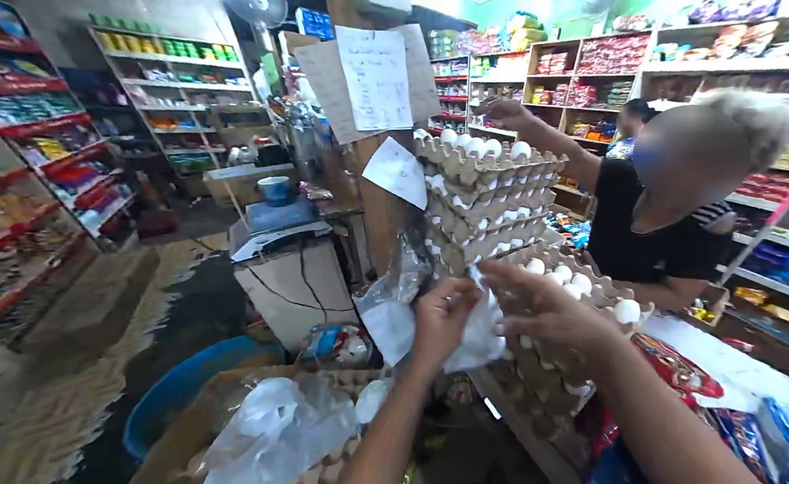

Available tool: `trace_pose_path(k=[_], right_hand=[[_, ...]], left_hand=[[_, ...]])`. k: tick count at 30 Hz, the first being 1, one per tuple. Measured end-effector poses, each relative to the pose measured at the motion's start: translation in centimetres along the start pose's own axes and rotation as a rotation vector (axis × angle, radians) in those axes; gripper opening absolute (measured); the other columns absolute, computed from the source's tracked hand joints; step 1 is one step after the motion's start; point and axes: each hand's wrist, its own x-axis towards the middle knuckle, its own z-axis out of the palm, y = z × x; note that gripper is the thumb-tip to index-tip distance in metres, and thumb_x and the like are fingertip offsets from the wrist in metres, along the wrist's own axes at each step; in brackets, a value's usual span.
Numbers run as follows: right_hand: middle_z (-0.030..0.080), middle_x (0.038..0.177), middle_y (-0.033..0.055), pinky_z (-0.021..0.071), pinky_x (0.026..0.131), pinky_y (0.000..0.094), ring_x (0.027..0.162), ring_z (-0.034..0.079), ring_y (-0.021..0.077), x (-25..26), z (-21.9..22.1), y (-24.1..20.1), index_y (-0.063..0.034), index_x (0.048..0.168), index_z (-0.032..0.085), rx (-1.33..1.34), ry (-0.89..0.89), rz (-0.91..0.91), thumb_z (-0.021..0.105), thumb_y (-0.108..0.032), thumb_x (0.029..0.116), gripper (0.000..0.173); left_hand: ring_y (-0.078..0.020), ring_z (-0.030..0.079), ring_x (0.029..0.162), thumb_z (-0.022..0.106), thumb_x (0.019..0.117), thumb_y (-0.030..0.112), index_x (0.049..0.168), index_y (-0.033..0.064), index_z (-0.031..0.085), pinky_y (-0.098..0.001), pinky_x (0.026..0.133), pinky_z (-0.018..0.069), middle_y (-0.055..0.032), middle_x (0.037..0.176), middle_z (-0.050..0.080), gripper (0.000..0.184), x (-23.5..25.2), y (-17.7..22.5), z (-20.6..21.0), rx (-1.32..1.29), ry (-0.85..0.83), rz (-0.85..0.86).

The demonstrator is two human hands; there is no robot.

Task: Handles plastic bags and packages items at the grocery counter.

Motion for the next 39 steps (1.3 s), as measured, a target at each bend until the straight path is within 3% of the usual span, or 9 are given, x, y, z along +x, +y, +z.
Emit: trace_pose_path(k=[4,6,10,13,17,21,30,34,39], right_hand=[[0.071,0.081,-0.0027,0.058,0.071,0.0284,0.075,0.067,0.0056,-0.1,-2.6,3.2,-0.0103,0.093,0.073,-0.275,0.051,0.147,0.086,-0.024,0.0814,0.022],[0.067,0.074,-0.0035,0.0549,0.066,0.0281,0.068,0.063,0.0052,-1.7,-5.8,3.4,-0.0119,0.084,0.073,-0.428,0.081,0.241,0.084,-0.03,0.0829,0.022],[0.07,0.079,-0.0017,0.0568,0.066,0.0311,0.07,0.064,0.0074,-6.3,-10.8,4.2,-0.0099,0.093,0.074,-0.423,0.33,0.298,0.075,-0.025,0.0917,0.015],[0.067,0.07,-0.001,0.0515,0.052,0.0283,0.055,0.058,0.0068,-9.5,-12.9,2.0,-0.0083,0.097,0.074,-0.302,0.623,0.351,0.073,-0.026,0.0946,0.018],[0.063,0.068,-0.0001,0.0491,0.051,0.0265,0.053,0.054,0.0068,-15.5,-17.4,2.0,-0.0064,0.096,0.072,-0.149,0.785,0.409,0.065,-0.031,0.1001,0.025],[0.062,0.066,0.0005,0.0526,0.052,0.0302,0.054,0.058,0.0104,-23.0,-21.1,3.2,-0.0081,0.092,0.07,-0.115,0.846,0.408,0.058,-0.037,0.1039,0.033],[0.066,0.073,0.0035,0.0552,0.054,0.0327,0.058,0.062,0.0136,-36.4,-24.9,4.0,-0.0091,0.1,0.07,-0.127,0.842,0.494,0.064,-0.032,0.1013,0.024],[0.061,0.069,0.0016,0.0552,0.056,0.0337,0.057,0.061,0.0129,-37.1,-24.6,3.5,-0.0098,0.095,0.066,-0.047,0.882,0.479,0.061,-0.036,0.1022,0.027],[0.069,0.086,0.0061,0.0616,0.074,0.0379,0.076,0.07,0.0154,-33.7,-23.5,2.1,-0.005,0.102,0.064,0.189,0.949,0.413,0.054,-0.03,0.1062,0.027]], left_hand=[[0.0011,0.057,0.063,0.07,0.0967,0.016,0.107,0.0061,0.074,-0.0162,0.06,0.0499,0.0065,0.08,0.068,0.015,0.6,0.5,3.5,-0.072,0.044,0.131],[0.0003,0.056,0.061,0.074,0.0939,0.019,0.108,0.0069,0.075,-0.017,0.058,0.0489,0.0071,0.076,0.067,0.019,0.6,0.1,3.7,-0.072,0.035,0.092],[-0.0092,0.065,0.069,0.084,0.0844,0.024,0.123,0.0084,0.07,-0.0292,0.066,0.057,-0.0006,0.084,0.071,0.044,-0.2,-0.5,4.8,0.01,-0.402,-0.177],[-0.0109,0.068,0.071,0.082,0.0864,0.027,0.102,0.0074,0.075,-0.0327,0.067,0.059,-0.0023,0.083,0.072,0.026,-1.1,-0.9,7.1,0.052,-0.565,-0.243],[-0.0086,0.068,0.075,0.08,0.0885,0.023,0.099,0.01,0.077,-0.0285,0.07,0.058,0.0011,0.087,0.073,0.017,-3.8,0.5,9.7,0.063,-0.397,-0.124],[-0.0139,0.071,0.105,0.076,0.0837,0.003,0.103,0.0057,0.077,-0.0301,0.09,0.061,-0.0037,0.117,0.074,0.019,-8.9,2.0,11.6,0.009,-0.189,0.008],[0.0031,0.07,0.078,0.059,0.0766,-0.027,0.09,-0.0026,0.074,-0.0169,0.078,0.0581,0.0051,0.081,0.076,0.031,-16.4,9.4,15.2,-0.218,0.13,-0.24],[0.0022,0.071,0.082,0.059,0.0748,-0.027,0.093,-0.001,0.076,-0.0179,0.081,0.0588,0.0054,0.087,0.078,0.037,-18.1,8.9,14.7,-0.251,0.174,-0.197],[0.0039,0.07,0.075,0.054,0.0775,-0.024,0.088,0.0039,0.078,-0.0154,0.074,0.058,0.0084,0.08,0.077,0.038,-19.3,8.8,13.5,-0.272,0.238,-0.182]])
